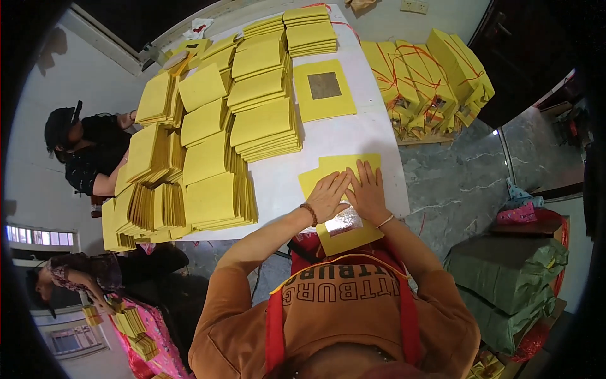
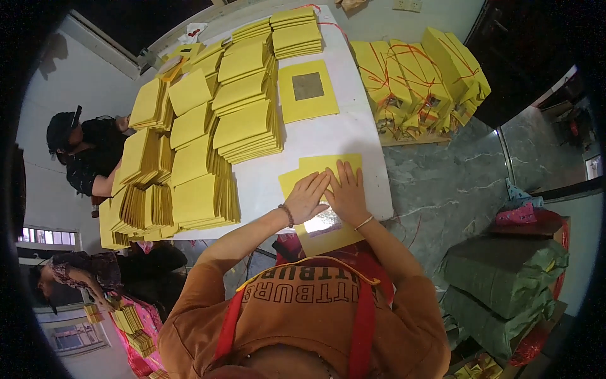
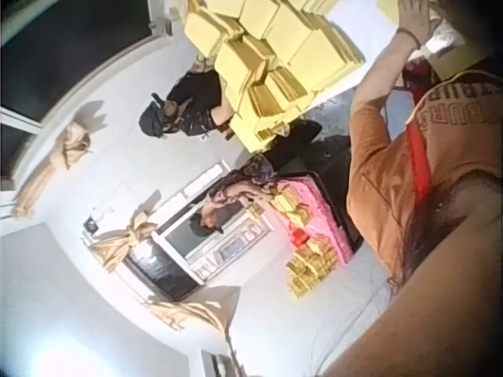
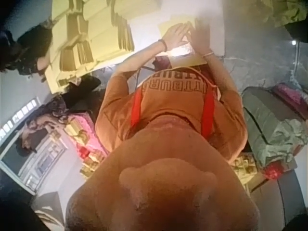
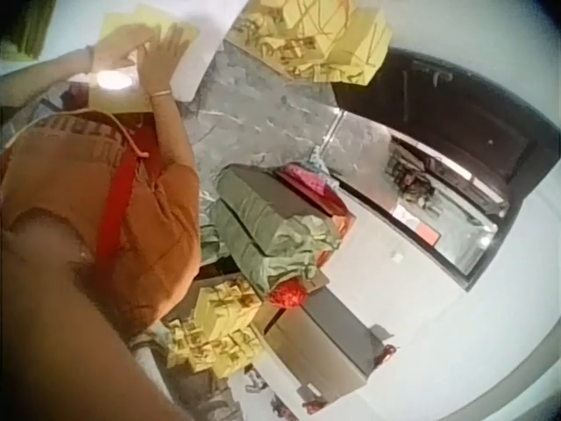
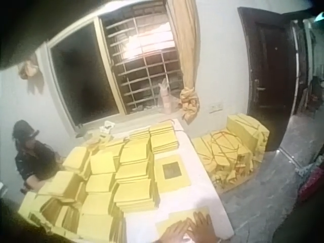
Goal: Folding and stacking yellow ritual paper sheets at a production table.
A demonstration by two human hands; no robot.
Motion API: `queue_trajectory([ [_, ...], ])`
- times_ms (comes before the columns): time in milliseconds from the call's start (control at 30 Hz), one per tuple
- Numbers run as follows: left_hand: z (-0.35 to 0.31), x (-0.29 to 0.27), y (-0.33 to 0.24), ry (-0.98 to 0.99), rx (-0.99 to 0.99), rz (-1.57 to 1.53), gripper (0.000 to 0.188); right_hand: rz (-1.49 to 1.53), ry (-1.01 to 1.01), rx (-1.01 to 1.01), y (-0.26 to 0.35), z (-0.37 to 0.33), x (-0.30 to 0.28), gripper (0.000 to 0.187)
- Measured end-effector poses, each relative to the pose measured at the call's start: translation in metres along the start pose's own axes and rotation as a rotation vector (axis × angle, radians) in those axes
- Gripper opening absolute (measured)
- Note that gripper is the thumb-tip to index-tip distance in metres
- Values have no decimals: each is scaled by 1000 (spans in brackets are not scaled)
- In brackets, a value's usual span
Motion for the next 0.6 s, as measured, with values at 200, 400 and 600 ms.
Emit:
queue_trajectory([
  [200,8,-4,-15,-38,174,246,66,102,26,57,-11,-5,8,56],
  [400,14,9,-26,-218,85,452,54,801,-605,409,-48,-28,-27,56],
  [600,36,14,-4,8,17,202,36,330,18,-313,44,-45,-22,31],
])
Point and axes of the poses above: each hand's wrist, its own z-axis towards the middle knuckle, its own x-axis out of the palm, y = z × x, the point moved 8 cm from there along z, towards the middle knuckle, and after that the axes turned 14 degrees about -x, right-handed, at the moved point
